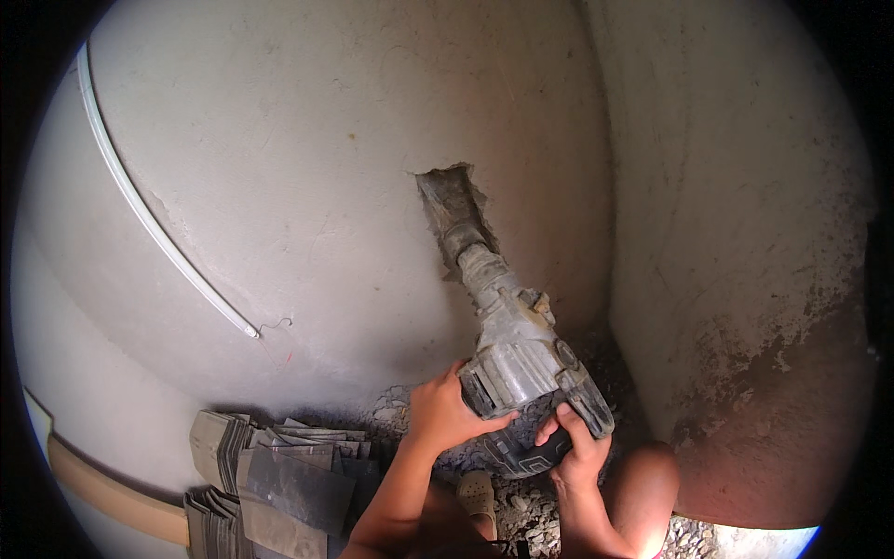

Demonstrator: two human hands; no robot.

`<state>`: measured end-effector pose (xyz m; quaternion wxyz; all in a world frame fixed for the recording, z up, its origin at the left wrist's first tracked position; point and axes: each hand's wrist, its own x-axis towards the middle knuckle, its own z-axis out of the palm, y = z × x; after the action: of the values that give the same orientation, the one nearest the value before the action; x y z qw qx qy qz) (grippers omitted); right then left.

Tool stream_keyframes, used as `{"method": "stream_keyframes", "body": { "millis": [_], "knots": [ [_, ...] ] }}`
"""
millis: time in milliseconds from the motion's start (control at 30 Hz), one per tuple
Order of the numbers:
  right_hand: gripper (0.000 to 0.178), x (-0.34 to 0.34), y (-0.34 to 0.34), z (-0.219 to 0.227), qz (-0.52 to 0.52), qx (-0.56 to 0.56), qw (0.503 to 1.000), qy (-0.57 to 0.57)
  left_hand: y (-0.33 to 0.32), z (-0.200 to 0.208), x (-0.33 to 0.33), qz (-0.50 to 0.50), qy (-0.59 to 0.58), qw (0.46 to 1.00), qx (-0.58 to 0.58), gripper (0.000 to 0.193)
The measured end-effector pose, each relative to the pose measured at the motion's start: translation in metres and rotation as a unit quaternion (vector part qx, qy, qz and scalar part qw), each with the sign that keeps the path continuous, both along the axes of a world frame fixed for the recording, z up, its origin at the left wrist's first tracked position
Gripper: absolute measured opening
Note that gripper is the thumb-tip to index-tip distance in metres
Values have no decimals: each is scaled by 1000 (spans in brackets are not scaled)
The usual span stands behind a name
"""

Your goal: The person uses a jackhammer to chip away at a concrete wall, creating a vertical groove. Debris falls to the floor as the tool is repositioned to extend the cut downward.

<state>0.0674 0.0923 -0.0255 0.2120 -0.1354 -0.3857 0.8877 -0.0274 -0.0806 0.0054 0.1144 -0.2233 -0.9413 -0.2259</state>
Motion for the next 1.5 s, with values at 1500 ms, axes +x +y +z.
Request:
{"method": "stream_keyframes", "body": {
  "millis": [1500],
  "knots": [
    [10, 10, -6, 20, -8, 139, 990, 33, 5, -37, -19, -70, -76, 979, 176, 89]
  ]
}}
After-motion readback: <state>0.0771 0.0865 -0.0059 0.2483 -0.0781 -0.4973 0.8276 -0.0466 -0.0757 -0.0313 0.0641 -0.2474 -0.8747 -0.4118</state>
